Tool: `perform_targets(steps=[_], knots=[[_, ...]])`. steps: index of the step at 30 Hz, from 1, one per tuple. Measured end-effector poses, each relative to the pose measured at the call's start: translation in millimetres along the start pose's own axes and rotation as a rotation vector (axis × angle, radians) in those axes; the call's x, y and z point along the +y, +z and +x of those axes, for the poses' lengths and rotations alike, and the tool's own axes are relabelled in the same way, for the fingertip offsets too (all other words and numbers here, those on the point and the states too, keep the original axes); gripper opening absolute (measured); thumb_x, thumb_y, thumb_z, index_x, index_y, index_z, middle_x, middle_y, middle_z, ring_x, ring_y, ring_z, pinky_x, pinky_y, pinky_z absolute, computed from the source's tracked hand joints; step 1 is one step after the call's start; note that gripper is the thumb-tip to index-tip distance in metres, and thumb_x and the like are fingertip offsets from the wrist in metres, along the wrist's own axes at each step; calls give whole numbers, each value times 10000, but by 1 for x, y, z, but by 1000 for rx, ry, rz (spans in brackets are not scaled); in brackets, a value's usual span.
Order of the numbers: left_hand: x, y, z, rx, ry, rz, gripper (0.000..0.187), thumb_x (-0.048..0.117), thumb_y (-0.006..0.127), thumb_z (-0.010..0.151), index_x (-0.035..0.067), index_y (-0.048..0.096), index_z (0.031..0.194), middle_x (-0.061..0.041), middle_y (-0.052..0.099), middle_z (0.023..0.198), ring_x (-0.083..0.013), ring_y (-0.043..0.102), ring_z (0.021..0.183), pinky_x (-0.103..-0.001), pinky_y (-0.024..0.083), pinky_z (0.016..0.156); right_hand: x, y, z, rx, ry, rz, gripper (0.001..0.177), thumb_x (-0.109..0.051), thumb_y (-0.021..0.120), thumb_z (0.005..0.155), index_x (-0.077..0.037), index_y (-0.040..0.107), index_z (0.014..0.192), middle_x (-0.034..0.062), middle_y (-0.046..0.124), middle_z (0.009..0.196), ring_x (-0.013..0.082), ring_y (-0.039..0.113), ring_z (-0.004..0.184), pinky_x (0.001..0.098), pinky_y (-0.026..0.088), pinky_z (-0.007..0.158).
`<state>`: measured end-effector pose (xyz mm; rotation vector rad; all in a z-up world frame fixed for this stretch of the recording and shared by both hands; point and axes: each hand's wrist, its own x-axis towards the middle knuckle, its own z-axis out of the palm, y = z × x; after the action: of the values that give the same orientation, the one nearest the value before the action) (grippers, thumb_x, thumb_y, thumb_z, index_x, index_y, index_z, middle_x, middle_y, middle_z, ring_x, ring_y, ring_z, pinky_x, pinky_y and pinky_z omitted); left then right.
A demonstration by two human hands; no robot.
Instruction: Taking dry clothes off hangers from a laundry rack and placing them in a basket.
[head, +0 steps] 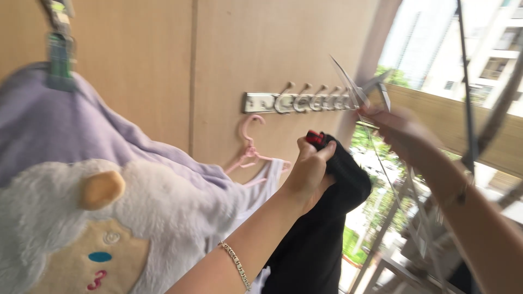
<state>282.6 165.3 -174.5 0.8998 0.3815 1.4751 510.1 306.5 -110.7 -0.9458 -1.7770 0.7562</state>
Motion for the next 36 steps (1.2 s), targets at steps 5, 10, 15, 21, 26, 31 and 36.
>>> perform_targets(steps=[5, 10, 15, 21, 26, 31, 36], knots=[[-30, 39, 9, -145, 86, -49, 395, 217, 587, 965, 155, 341, 1269, -122, 494, 1228, -232, 573, 1085, -407, 516, 845, 6, 32, -122, -16, 319, 48, 785, -192, 754, 865, -207, 370, 1550, 78, 749, 1055, 143, 691, 929, 297, 524, 804], [-26, 57, -21, -207, 366, 452, 613, 306, 558, 1018, 158, 301, 1555, -190, 386, 1505, -323, 454, 1386, -446, 352, 1141, 8, 32, -167, -159, -26, 80, 613, -42, 763, 823, -56, 533, 1391, 42, 710, 1237, 112, 663, 1151, 311, 539, 977], [-28, 39, -44, -165, 1070, 1010, 1053, 125, 790, 802, 107, 124, 1617, -340, 228, 1556, -517, 247, 1484, -552, 231, 1229, -1, 15, -175, 7, -207, -136, 339, -52, 624, 951, 7, 585, 1283, 79, 702, 1097, 124, 671, 1005, 303, 566, 852], [-22, 32, -68, 19, 1061, 1372, 1050, 114, 844, 738, 239, 241, 1589, -320, 311, 1532, -562, 354, 1400, -599, 336, 1120, 23, 37, -198, 23, 111, -293, 352, -135, 668, 937, -57, 644, 1279, 48, 706, 707, 106, 584, 584, 281, 426, 492], [-18, 18, -70, 50, 1086, 1431, 1099, 210, 905, 693, 260, 242, 1568, -330, 305, 1502, -573, 389, 1350, -593, 392, 1064, 24, 58, -196, 7, -72, -258, 479, -159, 707, 960, -91, 452, 1360, 68, 732, 773, 72, 637, 672, 220, 500, 553], [7, 21, -71, 129, 1093, 1515, 1141, 210, 915, 712, 243, 209, 1607, -342, 252, 1541, -584, 412, 1346, -584, 488, 1001, 37, 110, -214, 77, 241, 39, 618, -250, 674, 966, -52, 410, 1489, 103, 700, 733, 146, 627, 568, 298, 453, 488], [30, 22, -72, 281, 1124, 1595, 1350, 438, 1001, 572, 232, 114, 1568, -403, 160, 1510, -647, 351, 1311, -667, 470, 943, 87, 142, -196, 4, -1, 140, 473, -175, 733, 892, -34, 609, 1326, 10, 795, 866, 61, 697, 716, 232, 546, 607]])
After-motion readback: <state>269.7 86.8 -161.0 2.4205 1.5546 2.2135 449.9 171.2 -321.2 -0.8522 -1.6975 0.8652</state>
